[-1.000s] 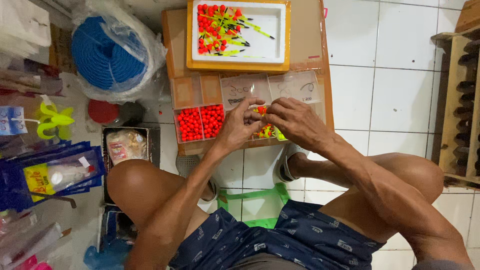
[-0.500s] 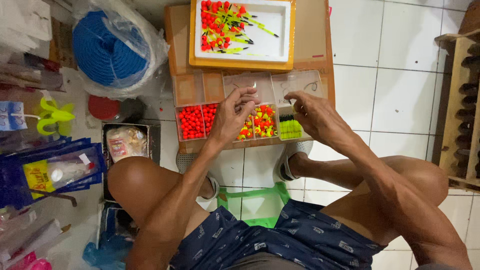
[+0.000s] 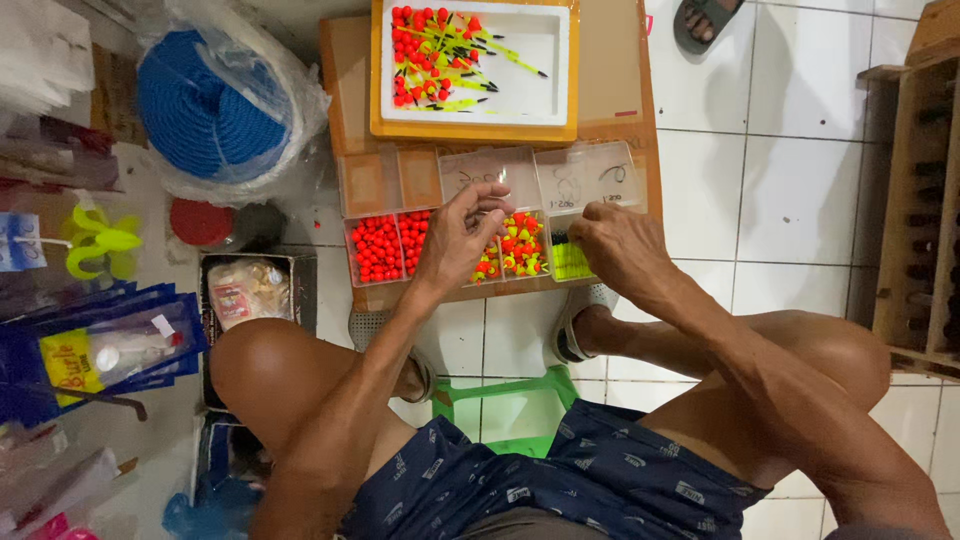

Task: The person assembles fishing lures by hand, picking up small red and yellow plastic beads and green sticks from a compartmentalized box. They insert the beads onto the sticks and place the completed lures into a white tray.

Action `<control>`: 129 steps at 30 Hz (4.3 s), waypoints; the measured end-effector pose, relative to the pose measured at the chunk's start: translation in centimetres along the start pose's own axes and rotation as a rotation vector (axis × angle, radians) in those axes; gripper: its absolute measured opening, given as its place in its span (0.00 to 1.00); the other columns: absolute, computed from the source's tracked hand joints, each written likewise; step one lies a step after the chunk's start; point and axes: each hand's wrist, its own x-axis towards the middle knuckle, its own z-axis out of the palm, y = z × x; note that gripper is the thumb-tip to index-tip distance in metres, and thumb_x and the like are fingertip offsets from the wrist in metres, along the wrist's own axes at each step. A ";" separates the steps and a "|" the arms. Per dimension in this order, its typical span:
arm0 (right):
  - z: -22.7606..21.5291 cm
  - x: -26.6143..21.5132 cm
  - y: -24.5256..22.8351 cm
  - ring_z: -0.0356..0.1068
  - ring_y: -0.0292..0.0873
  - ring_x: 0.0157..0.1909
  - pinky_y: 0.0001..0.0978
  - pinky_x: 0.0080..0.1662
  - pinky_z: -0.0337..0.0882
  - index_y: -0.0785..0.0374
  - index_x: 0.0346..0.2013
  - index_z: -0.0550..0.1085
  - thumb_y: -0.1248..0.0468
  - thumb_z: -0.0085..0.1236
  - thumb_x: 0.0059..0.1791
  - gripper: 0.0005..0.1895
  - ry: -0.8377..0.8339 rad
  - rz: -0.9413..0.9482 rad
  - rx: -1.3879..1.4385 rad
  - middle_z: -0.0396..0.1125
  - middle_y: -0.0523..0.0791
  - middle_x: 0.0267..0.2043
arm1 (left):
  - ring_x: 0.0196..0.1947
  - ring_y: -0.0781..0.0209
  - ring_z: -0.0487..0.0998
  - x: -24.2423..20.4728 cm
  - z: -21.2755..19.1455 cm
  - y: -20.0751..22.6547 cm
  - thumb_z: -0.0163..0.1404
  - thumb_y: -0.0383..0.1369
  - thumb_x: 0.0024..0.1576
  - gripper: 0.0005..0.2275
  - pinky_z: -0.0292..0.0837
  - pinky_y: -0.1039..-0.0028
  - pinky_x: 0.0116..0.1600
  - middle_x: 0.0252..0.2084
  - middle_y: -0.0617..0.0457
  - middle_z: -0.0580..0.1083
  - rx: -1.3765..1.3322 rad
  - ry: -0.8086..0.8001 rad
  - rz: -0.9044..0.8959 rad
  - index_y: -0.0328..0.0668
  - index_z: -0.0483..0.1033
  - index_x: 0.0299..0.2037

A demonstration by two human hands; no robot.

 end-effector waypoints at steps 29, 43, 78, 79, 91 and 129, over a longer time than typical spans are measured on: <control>-3.4 19.8 -1.1 0.72 0.61 0.47 0.58 0.35 0.69 0.58 0.54 0.79 0.53 0.66 0.51 0.19 0.307 -0.055 0.054 0.72 0.49 0.49 | 0.41 0.62 0.84 -1.5 -0.1 2.2 0.47 0.27 0.61 0.10 0.83 0.76 0.47 0.46 0.48 0.82 0.112 0.072 0.038 0.40 0.76 0.51; -1.6 22.7 -0.7 0.71 0.58 0.36 0.53 0.31 0.65 0.57 0.34 0.78 0.59 0.65 0.49 0.06 0.255 -0.168 0.070 0.72 0.46 0.38 | 0.49 0.61 0.84 -1.8 -0.3 3.0 0.47 0.28 0.62 0.10 0.81 0.75 0.51 0.46 0.49 0.81 0.157 0.056 0.058 0.40 0.76 0.51; -1.0 21.2 1.3 0.68 0.65 0.27 0.53 0.26 0.61 0.67 0.40 0.80 0.73 0.51 0.52 0.09 0.326 -0.268 0.057 0.73 0.56 0.33 | 0.46 0.60 0.84 -1.8 -0.6 3.1 0.48 0.30 0.62 0.09 0.82 0.74 0.46 0.45 0.48 0.82 0.203 0.103 0.099 0.39 0.77 0.49; -1.1 21.2 1.2 0.68 0.65 0.27 0.53 0.26 0.61 0.67 0.40 0.80 0.73 0.51 0.52 0.09 0.327 -0.268 0.057 0.73 0.56 0.33 | 0.46 0.60 0.84 -1.8 -0.6 3.2 0.48 0.30 0.62 0.09 0.82 0.74 0.46 0.45 0.48 0.82 0.203 0.103 0.100 0.39 0.77 0.49; -2.0 20.4 1.1 0.69 0.59 0.31 0.49 0.29 0.67 0.66 0.42 0.74 0.69 0.44 0.55 0.09 0.124 -0.137 -0.113 0.68 0.53 0.38 | 0.45 0.60 0.84 -1.7 -1.2 3.7 0.47 0.29 0.61 0.10 0.81 0.72 0.49 0.46 0.50 0.81 0.205 0.101 0.075 0.40 0.76 0.50; -6.7 5.8 -6.5 0.75 0.43 0.37 0.27 0.37 0.76 0.70 0.48 0.75 0.63 0.59 0.55 0.13 0.049 0.007 1.221 0.72 0.51 0.36 | 0.25 0.64 0.82 -0.9 -0.3 2.0 0.49 0.28 0.64 0.11 0.80 0.80 0.30 0.34 0.41 0.80 -0.164 0.125 0.033 0.26 0.73 0.52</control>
